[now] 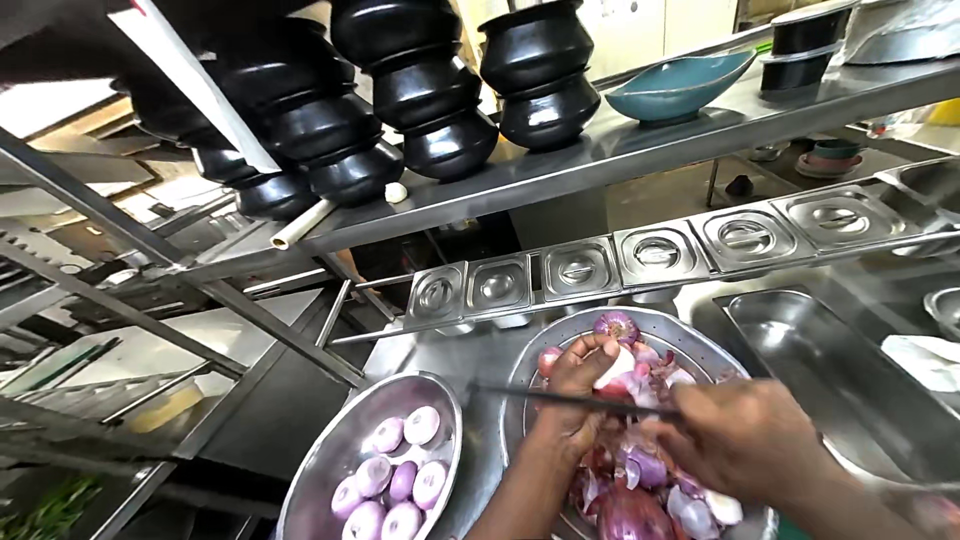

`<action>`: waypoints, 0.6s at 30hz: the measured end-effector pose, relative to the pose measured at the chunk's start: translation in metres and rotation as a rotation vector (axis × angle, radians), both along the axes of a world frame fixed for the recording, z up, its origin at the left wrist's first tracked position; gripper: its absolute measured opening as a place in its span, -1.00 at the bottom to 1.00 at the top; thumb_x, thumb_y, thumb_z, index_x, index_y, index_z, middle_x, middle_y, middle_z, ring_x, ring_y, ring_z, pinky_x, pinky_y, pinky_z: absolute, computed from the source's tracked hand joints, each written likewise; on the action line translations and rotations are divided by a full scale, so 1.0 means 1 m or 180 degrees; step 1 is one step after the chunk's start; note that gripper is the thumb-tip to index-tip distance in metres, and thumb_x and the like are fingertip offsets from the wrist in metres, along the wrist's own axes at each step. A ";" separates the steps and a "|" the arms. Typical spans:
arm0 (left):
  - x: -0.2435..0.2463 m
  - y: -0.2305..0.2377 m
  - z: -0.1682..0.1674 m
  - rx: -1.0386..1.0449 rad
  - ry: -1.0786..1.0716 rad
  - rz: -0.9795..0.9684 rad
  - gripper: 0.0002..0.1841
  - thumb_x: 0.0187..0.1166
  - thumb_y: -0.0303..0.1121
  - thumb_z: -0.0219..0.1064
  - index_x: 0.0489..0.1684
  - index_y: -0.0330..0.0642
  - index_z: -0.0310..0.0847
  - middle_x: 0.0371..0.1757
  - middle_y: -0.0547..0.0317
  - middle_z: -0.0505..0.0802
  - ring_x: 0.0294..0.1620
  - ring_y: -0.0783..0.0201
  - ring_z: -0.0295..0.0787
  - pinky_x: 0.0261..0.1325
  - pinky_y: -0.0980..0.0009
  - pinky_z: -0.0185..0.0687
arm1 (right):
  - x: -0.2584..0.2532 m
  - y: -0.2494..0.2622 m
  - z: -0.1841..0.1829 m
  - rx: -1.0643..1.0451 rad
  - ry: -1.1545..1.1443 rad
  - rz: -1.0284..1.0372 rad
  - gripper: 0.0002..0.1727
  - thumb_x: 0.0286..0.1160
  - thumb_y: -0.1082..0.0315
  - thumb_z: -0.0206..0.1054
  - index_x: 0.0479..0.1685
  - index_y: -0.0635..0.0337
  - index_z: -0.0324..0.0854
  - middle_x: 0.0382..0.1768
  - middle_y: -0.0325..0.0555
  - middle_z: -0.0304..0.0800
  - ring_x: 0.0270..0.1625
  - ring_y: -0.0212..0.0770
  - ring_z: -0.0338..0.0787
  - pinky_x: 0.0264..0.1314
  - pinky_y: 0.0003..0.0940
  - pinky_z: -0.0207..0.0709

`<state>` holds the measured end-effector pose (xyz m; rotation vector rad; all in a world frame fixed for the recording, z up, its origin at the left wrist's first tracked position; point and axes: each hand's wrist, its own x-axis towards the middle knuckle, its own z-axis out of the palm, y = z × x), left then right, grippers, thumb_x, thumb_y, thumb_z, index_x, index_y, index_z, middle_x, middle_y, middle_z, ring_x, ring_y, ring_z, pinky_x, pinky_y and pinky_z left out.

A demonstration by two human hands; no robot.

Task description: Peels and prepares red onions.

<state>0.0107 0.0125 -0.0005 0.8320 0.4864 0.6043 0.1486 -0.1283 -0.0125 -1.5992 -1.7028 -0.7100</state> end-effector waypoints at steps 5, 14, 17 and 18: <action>0.012 0.007 -0.001 -0.0551 -0.0241 0.0741 -0.75 0.71 -0.21 0.28 0.11 -0.18 0.58 -0.17 -0.05 0.81 -0.19 0.12 0.83 -0.09 0.19 0.81 | -0.024 -0.010 -0.027 -0.0331 -0.0367 0.0247 -0.32 0.75 -0.32 -0.14 -0.61 -0.02 0.43 -0.84 -0.24 0.38 -0.84 -0.18 0.46 -0.88 -0.24 0.22; 0.001 0.004 -0.006 -0.0618 -0.1088 -0.0519 -0.62 0.68 -0.04 0.09 -0.22 -0.13 0.70 -0.38 0.08 0.77 -0.50 0.28 0.71 -0.45 0.40 0.66 | 0.004 0.002 0.005 -0.0165 0.0742 -0.0049 -0.11 0.26 -0.74 -0.02 -0.62 -0.02 0.48 -0.86 -0.35 0.28 -0.83 -0.32 0.38 -0.83 -0.28 0.21; -0.002 -0.002 -0.003 -0.0357 -0.1335 -0.1052 -0.72 0.56 -0.10 0.26 -0.16 -0.09 0.76 -0.37 0.09 0.82 -0.43 0.29 0.77 -0.33 0.39 0.70 | 0.002 0.007 0.017 -0.0226 0.0825 -0.0023 -0.18 0.22 -0.73 0.05 -0.63 -0.10 0.45 -0.84 -0.43 0.25 -0.80 -0.39 0.37 -0.80 -0.34 0.19; -0.003 -0.004 0.000 -0.0231 -0.1401 -0.1123 -0.73 0.58 -0.12 0.26 -0.11 -0.09 0.76 -0.34 0.09 0.83 -0.37 0.30 0.80 -0.25 0.39 0.73 | 0.000 0.008 0.021 -0.0240 0.0834 0.0033 -0.20 0.24 -0.71 0.07 -0.63 -0.11 0.45 -0.84 -0.45 0.26 -0.79 -0.41 0.38 -0.79 -0.36 0.20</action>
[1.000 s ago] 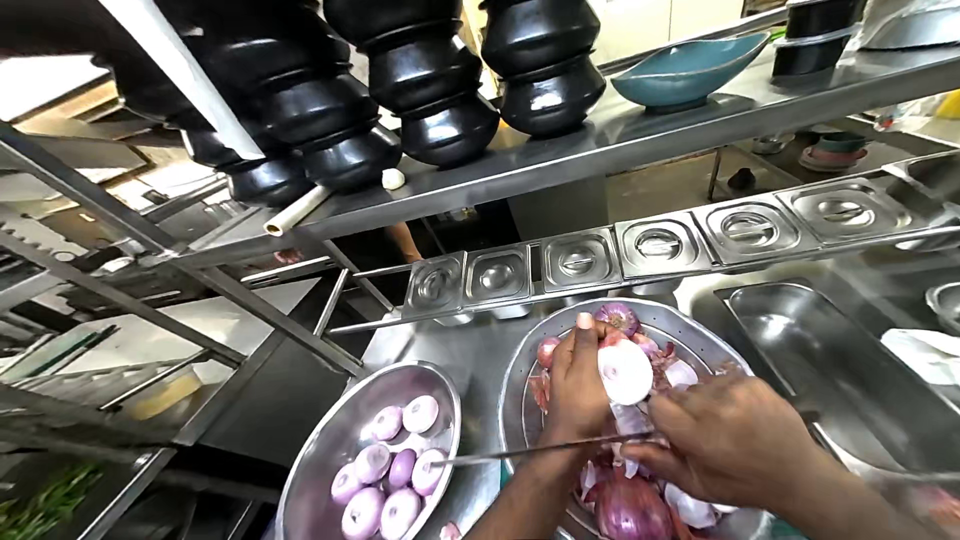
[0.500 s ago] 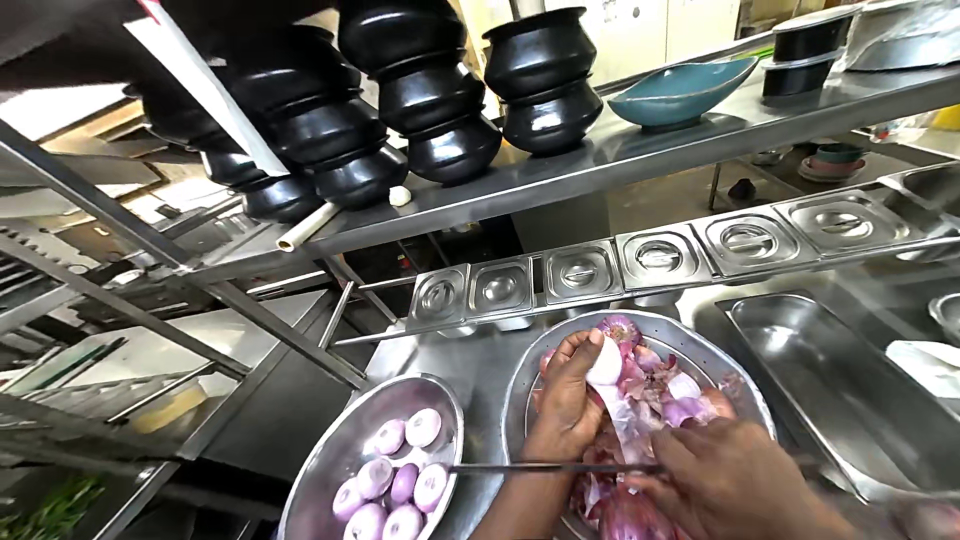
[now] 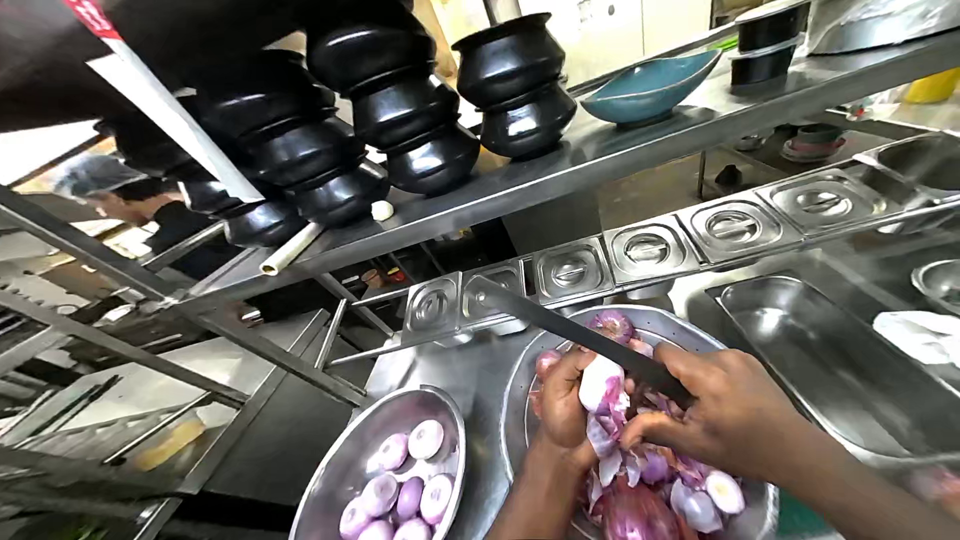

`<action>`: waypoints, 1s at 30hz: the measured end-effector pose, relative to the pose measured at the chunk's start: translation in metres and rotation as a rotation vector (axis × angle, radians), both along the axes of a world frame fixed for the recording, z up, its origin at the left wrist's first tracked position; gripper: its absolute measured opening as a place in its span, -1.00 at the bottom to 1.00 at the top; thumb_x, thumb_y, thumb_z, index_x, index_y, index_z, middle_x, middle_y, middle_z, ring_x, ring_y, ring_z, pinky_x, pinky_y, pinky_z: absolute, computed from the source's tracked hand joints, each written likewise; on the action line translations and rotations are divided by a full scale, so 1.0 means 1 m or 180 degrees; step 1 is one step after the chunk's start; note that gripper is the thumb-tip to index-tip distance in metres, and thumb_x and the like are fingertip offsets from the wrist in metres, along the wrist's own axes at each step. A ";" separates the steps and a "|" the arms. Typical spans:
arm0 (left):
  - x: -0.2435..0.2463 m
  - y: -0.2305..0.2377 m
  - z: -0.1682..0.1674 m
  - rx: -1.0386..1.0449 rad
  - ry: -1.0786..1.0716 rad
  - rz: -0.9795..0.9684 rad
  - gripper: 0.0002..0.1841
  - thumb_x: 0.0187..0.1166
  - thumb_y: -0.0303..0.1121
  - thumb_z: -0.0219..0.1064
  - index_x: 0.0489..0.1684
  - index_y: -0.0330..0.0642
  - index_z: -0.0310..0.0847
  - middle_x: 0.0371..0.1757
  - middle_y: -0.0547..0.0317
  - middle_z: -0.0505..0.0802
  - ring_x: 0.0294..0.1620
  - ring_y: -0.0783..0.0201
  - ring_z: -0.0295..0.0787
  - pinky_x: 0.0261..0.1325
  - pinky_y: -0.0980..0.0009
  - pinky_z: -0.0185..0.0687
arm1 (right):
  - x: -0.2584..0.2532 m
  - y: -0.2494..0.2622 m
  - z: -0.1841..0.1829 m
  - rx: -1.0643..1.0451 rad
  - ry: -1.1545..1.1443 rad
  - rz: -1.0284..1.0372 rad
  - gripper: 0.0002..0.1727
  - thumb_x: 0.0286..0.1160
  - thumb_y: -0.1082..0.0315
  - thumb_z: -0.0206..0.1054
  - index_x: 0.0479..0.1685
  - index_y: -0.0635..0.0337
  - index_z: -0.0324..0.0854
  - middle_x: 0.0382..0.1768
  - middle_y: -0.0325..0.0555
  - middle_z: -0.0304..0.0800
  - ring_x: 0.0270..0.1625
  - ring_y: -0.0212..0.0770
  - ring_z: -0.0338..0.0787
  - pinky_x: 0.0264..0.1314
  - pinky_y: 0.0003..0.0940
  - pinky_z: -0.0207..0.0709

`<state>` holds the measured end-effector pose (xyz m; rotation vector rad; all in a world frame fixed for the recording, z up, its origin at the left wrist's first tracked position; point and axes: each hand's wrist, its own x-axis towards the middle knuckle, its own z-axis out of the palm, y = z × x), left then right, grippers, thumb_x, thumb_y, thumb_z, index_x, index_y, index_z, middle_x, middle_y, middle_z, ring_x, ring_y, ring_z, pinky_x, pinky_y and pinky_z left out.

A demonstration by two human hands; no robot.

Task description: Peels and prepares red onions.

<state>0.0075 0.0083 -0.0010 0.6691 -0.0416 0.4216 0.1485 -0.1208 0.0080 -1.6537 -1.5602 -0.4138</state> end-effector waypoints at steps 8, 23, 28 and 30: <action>-0.003 -0.005 0.005 0.0387 -0.0283 -0.0085 -0.74 0.64 -0.19 0.22 0.09 -0.07 0.68 -0.24 0.15 0.79 -0.25 0.35 0.79 -0.13 0.43 0.73 | -0.006 0.005 0.001 0.0203 -0.0011 0.0321 -0.29 0.46 -0.56 0.08 -0.55 -0.09 0.49 -0.84 -0.46 0.26 -0.79 -0.46 0.36 -0.79 -0.41 0.18; 0.007 -0.009 0.019 -0.0546 0.1145 0.0948 -0.52 0.83 0.01 -0.01 -0.03 -0.26 0.62 -0.29 -0.09 0.80 -0.44 0.15 0.79 -0.37 0.34 0.77 | -0.020 -0.008 -0.025 0.0313 -0.1213 0.0569 -0.32 0.79 -0.30 -0.17 -0.57 0.00 0.43 -0.83 -0.26 0.31 -0.83 -0.19 0.41 -0.85 -0.26 0.19; 0.002 0.009 0.004 -0.0408 0.1358 0.1539 -0.73 0.81 -0.19 0.13 0.21 -0.15 0.51 -0.15 -0.13 0.82 -0.25 0.03 0.86 -0.17 0.20 0.84 | 0.009 -0.019 -0.023 0.0232 -0.0350 0.0412 -0.31 0.81 -0.29 -0.21 -0.56 -0.01 0.46 -0.84 -0.31 0.35 -0.82 -0.31 0.44 -0.85 -0.30 0.22; -0.003 0.015 0.005 -0.0584 0.1474 0.1696 -0.69 0.83 -0.12 0.08 0.12 -0.18 0.55 -0.19 -0.11 0.81 -0.25 0.03 0.86 -0.17 0.19 0.86 | 0.022 -0.023 -0.019 0.0011 -0.0167 0.0115 -0.28 0.77 -0.35 -0.19 -0.55 -0.02 0.53 -0.84 -0.34 0.37 -0.81 -0.32 0.46 -0.83 -0.27 0.25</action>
